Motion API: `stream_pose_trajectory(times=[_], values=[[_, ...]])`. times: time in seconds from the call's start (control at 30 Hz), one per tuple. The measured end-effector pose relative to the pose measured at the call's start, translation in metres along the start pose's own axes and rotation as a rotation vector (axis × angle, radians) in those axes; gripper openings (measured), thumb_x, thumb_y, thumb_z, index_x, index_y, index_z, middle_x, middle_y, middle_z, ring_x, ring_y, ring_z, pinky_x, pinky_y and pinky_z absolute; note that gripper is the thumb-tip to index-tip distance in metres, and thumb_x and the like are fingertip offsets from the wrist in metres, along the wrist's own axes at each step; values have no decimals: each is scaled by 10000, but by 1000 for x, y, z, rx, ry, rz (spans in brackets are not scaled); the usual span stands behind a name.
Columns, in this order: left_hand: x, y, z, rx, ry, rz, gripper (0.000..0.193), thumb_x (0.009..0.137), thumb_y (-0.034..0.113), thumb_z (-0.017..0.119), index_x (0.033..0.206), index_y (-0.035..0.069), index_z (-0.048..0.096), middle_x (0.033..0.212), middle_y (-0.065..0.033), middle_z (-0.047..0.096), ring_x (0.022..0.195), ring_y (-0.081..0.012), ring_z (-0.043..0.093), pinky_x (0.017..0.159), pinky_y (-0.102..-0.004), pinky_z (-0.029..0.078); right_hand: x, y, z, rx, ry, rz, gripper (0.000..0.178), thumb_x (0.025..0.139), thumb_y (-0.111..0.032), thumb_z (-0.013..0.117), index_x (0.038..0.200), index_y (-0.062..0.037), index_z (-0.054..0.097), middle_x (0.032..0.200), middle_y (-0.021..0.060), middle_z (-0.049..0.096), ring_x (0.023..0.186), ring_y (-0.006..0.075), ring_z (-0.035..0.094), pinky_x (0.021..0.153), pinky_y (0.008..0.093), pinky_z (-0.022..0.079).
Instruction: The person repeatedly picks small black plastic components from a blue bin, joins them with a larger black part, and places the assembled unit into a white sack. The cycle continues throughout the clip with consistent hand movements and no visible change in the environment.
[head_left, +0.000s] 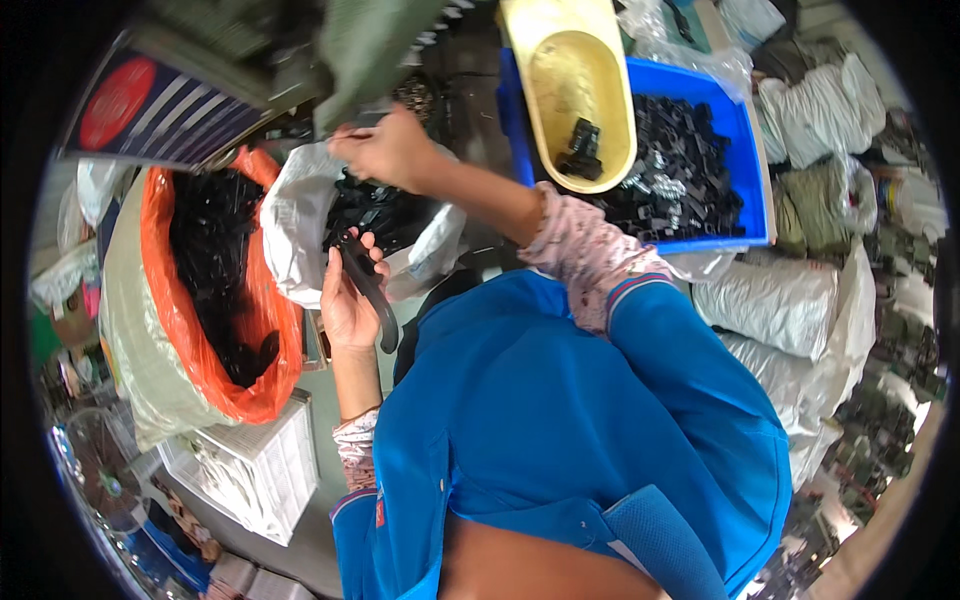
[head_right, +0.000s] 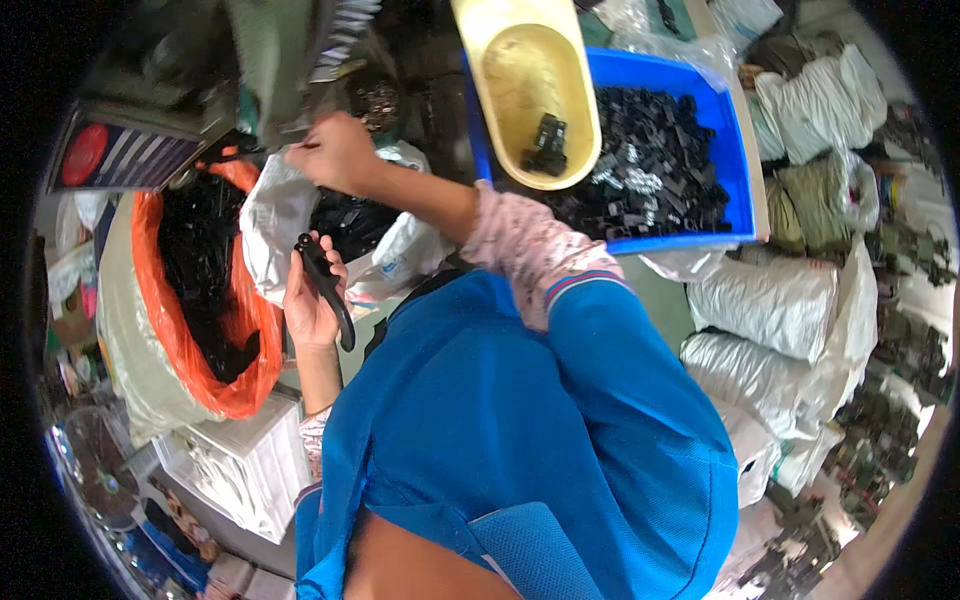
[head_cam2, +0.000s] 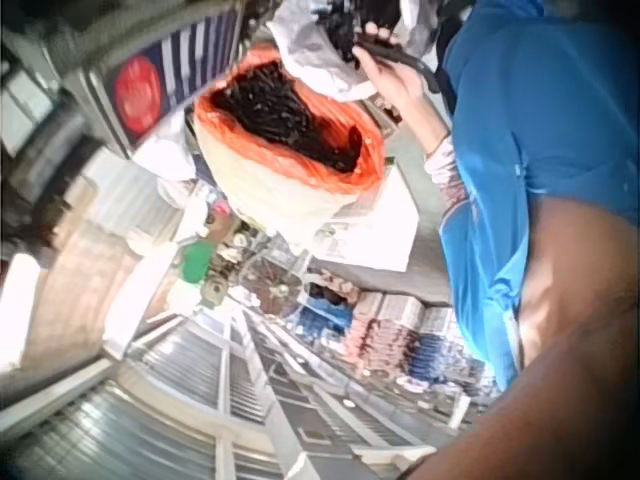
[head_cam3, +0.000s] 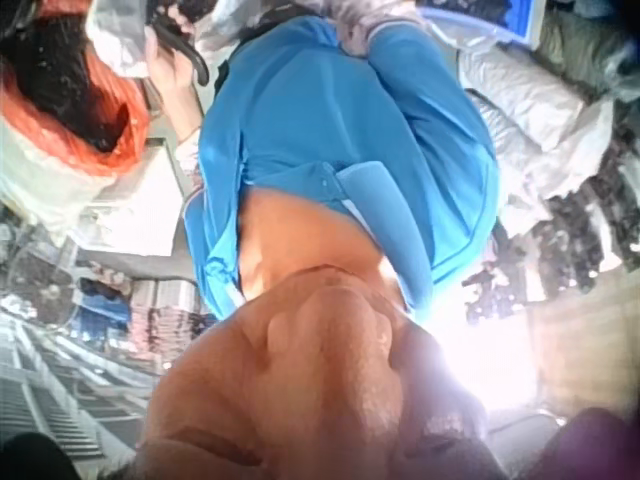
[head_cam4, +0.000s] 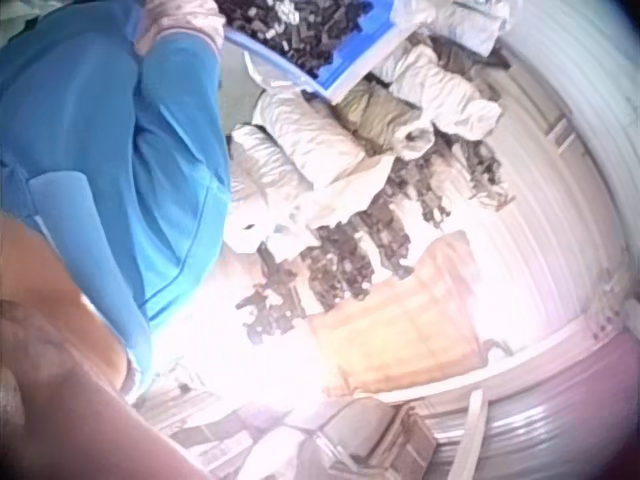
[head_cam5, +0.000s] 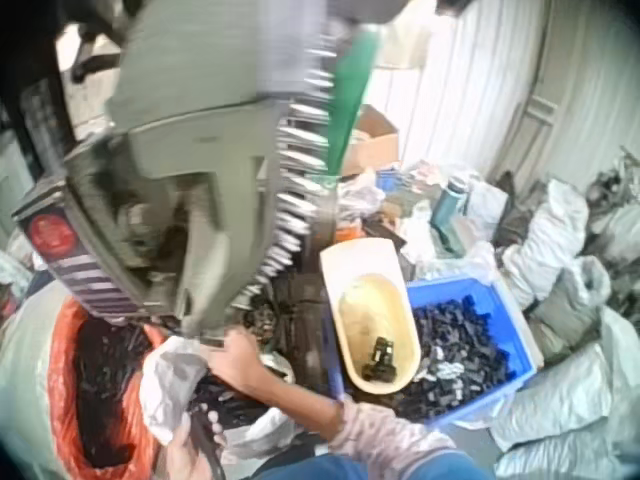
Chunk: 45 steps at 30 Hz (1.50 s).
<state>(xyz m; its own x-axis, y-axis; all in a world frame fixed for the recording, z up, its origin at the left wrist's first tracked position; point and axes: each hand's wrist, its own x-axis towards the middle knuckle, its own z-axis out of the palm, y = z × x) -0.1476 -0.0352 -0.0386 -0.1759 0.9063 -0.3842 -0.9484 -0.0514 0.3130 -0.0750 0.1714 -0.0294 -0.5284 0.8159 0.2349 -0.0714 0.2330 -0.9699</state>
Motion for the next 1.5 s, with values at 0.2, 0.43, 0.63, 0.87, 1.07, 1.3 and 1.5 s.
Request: stream_pose_trajectory(times=[0.2, 0.43, 0.63, 0.87, 1.07, 1.3, 1.5], values=[[17, -40, 38, 142, 10, -137, 348, 984, 267, 570, 1227, 19, 538, 985, -89, 580, 831, -195, 530, 735, -312, 465, -34, -41, -23, -323, -171, 125, 295, 838, -266, 655, 1031, -46, 690, 858, 209, 692, 816, 427, 661, 767, 478, 531], [10, -77, 36, 271, 42, -159, 239, 911, 120, 672, 1116, 48, 572, 714, 44, 445, 593, -78, 413, 527, -230, 342, -157, -39, -227, -661, 441, -253, 231, 768, 27, 705, 988, -43, 721, 865, 108, 684, 734, 195, 675, 634, 304, 545], [27, -137, 85, 410, 6, -244, 199, 893, 123, 689, 1051, 50, 593, 764, -10, 559, 598, -115, 508, 518, -247, 401, -185, 24, -347, -1271, -85, 76, 310, 766, -40, 661, 1057, -147, 677, 1033, 53, 571, 1039, 267, 580, 749, 389, 533], [39, -208, 124, 591, 36, -252, 235, 870, 55, 692, 1095, 21, 636, 1008, -128, 692, 773, -179, 655, 662, -300, 549, -209, -25, -362, -808, -23, 295, 254, 793, -99, 689, 1042, -47, 679, 910, 94, 664, 782, 256, 638, 689, 358, 520], [39, -241, 131, 813, -293, -255, 328, 868, 42, 690, 1184, 9, 610, 1148, -122, 668, 973, -190, 656, 795, -310, 553, -268, -62, -304, 699, 63, 766, 288, 880, -139, 706, 1106, 33, 654, 890, 81, 688, 733, 115, 628, 654, 244, 500], [38, -230, 134, 607, -200, -227, 227, 916, 83, 646, 1130, 22, 605, 1091, -174, 668, 904, -186, 671, 724, -366, 628, -230, -44, -325, -113, 13, 537, 165, 885, -139, 670, 972, -12, 731, 883, 78, 708, 719, 164, 653, 657, 271, 523], [34, -219, 134, 820, -104, 42, 242, 879, 16, 680, 1112, 3, 614, 1008, -88, 657, 893, -156, 651, 740, -363, 623, -132, 29, -362, -1135, -53, 402, 244, 763, -282, 741, 933, -107, 754, 978, 130, 681, 901, 301, 664, 774, 416, 533]])
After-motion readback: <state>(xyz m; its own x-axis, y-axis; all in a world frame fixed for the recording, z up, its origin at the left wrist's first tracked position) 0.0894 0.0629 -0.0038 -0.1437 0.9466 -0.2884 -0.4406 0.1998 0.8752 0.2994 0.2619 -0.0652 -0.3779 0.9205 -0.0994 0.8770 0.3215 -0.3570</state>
